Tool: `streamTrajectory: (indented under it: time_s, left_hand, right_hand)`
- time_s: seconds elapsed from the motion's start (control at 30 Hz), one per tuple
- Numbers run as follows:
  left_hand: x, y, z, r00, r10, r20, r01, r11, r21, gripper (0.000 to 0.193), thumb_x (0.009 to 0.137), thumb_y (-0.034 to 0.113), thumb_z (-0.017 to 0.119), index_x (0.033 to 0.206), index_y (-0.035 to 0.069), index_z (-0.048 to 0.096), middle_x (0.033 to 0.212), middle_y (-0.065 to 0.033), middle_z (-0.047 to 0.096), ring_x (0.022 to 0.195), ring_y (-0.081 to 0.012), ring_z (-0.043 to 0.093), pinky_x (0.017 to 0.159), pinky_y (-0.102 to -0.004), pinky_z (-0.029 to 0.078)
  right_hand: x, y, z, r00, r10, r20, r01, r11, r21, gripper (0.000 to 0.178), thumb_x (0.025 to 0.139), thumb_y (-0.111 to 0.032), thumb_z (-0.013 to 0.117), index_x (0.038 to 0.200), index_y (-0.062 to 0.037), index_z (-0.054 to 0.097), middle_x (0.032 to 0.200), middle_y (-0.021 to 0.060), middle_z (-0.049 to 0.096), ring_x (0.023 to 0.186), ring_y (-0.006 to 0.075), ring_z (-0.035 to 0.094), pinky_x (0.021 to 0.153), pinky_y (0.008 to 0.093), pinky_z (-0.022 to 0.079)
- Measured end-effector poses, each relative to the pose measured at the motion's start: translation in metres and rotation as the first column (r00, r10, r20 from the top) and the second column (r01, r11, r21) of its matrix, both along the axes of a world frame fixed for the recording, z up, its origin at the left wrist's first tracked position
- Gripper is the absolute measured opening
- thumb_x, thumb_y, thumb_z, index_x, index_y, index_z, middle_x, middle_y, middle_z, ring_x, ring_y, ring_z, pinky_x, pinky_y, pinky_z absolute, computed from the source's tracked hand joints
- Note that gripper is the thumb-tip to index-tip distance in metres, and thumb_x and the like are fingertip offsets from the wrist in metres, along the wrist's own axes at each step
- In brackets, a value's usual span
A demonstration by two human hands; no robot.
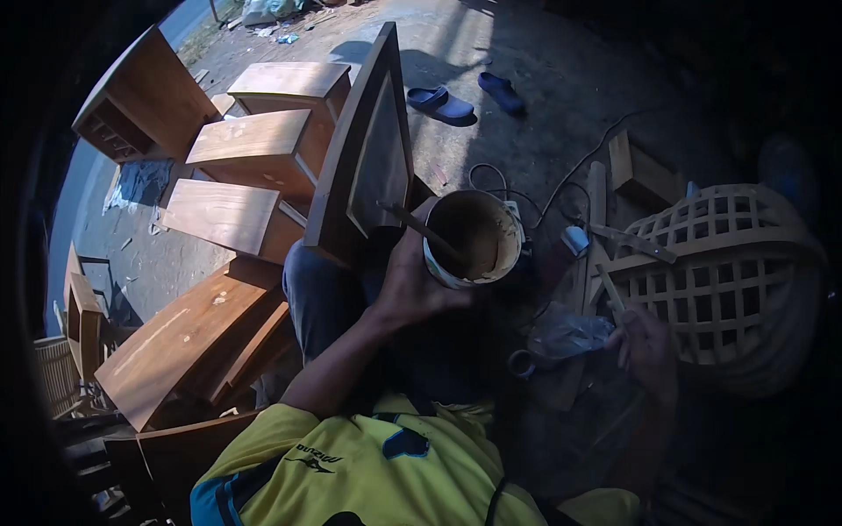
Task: The person applies a putty-like substance to the edges and gaps of a wooden frame using a small wooden stick tool, smoothing the material along the joints and then placing a calendar into the frame.
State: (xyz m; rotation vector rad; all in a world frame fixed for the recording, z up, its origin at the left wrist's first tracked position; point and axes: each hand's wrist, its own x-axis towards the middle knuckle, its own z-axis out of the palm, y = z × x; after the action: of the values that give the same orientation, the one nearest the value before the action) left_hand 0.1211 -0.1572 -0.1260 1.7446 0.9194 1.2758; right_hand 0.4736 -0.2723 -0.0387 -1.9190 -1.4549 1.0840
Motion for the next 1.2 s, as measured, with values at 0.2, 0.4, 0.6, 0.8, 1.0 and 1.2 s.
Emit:
streamTrajectory:
  time_s: [0.2,0.4,0.6,0.8,1.0,1.2]
  left_hand:
    - [0.000,-0.002,-0.012,0.986,0.067,-0.156,-0.039,0.983,0.177,0.108,0.051,0.015,0.097,0.144,-0.002,0.044,0.140,-0.0211,0.051,0.130,-0.0363,0.057,0.109,-0.0459,0.048]
    - [0.001,-0.001,-0.015,0.999,-0.015,0.044,0.015,1.000,0.002,0.101,0.057,0.022,0.097,0.142,-0.001,0.047,0.135,-0.0169,0.055,0.127,-0.0316,0.057,0.110,-0.0435,0.046]
    - [0.008,0.001,-0.012,0.983,-0.104,-0.148,0.129,0.978,0.165,0.107,0.053,0.022,0.097,0.143,0.000,0.045,0.136,-0.0170,0.055,0.128,-0.0340,0.055,0.111,-0.0445,0.045]
    - [0.037,-0.025,-0.012,0.936,-0.277,-0.219,0.298,0.952,0.070,0.118,0.050,0.016,0.098,0.149,0.001,0.036,0.145,-0.0190,0.048,0.136,-0.0364,0.051,0.114,-0.0475,0.043]
    - [0.015,-0.034,0.041,0.919,-0.304,-0.252,0.335,0.938,0.090,0.093,0.067,0.035,0.095,0.142,0.003,0.051,0.147,-0.0209,0.049,0.141,-0.0429,0.045,0.118,-0.0587,0.033]
    - [-0.004,-0.065,0.098,0.206,-0.813,0.545,0.783,0.471,0.407,0.051,0.106,0.044,0.053,0.096,-0.003,0.070,0.099,-0.0221,0.072,0.097,-0.0383,0.072,0.114,-0.0627,0.033]
  right_hand:
    - [-0.080,0.041,0.011,0.896,0.219,-0.385,-0.296,0.943,-0.154,0.042,0.111,-0.039,0.049,0.107,-0.0006,0.064,0.065,0.0069,0.065,0.045,0.0079,0.051,0.047,0.0246,0.043]
    - [-0.032,0.022,-0.028,0.932,0.362,0.018,-0.340,0.891,-0.299,0.036,0.111,-0.032,0.051,0.105,-0.0003,0.067,0.062,0.0032,0.064,0.046,0.0069,0.053,0.046,0.0244,0.041]
    - [-0.061,0.031,-0.003,0.957,-0.011,-0.291,0.069,0.980,0.188,0.045,0.098,-0.038,0.073,0.125,-0.0020,0.068,0.082,0.0017,0.068,0.070,0.0070,0.063,0.066,0.0275,0.050]
    - [-0.084,0.047,-0.039,0.988,0.138,-0.074,-0.116,0.963,0.241,0.032,0.097,-0.028,0.073,0.109,0.0019,0.071,0.070,-0.0009,0.061,0.055,0.0062,0.056,0.051,0.0261,0.045]
    - [-0.052,0.026,-0.059,0.969,-0.142,-0.203,0.144,0.990,-0.009,0.017,0.099,-0.015,0.065,0.105,0.0010,0.067,0.066,-0.0002,0.058,0.048,0.0059,0.055,0.043,0.0254,0.042]
    - [0.010,0.043,-0.131,0.926,-0.365,-0.101,0.374,0.921,0.104,0.017,0.098,-0.013,0.065,0.106,0.0009,0.067,0.066,0.0021,0.059,0.044,0.0080,0.054,0.041,0.0259,0.042]
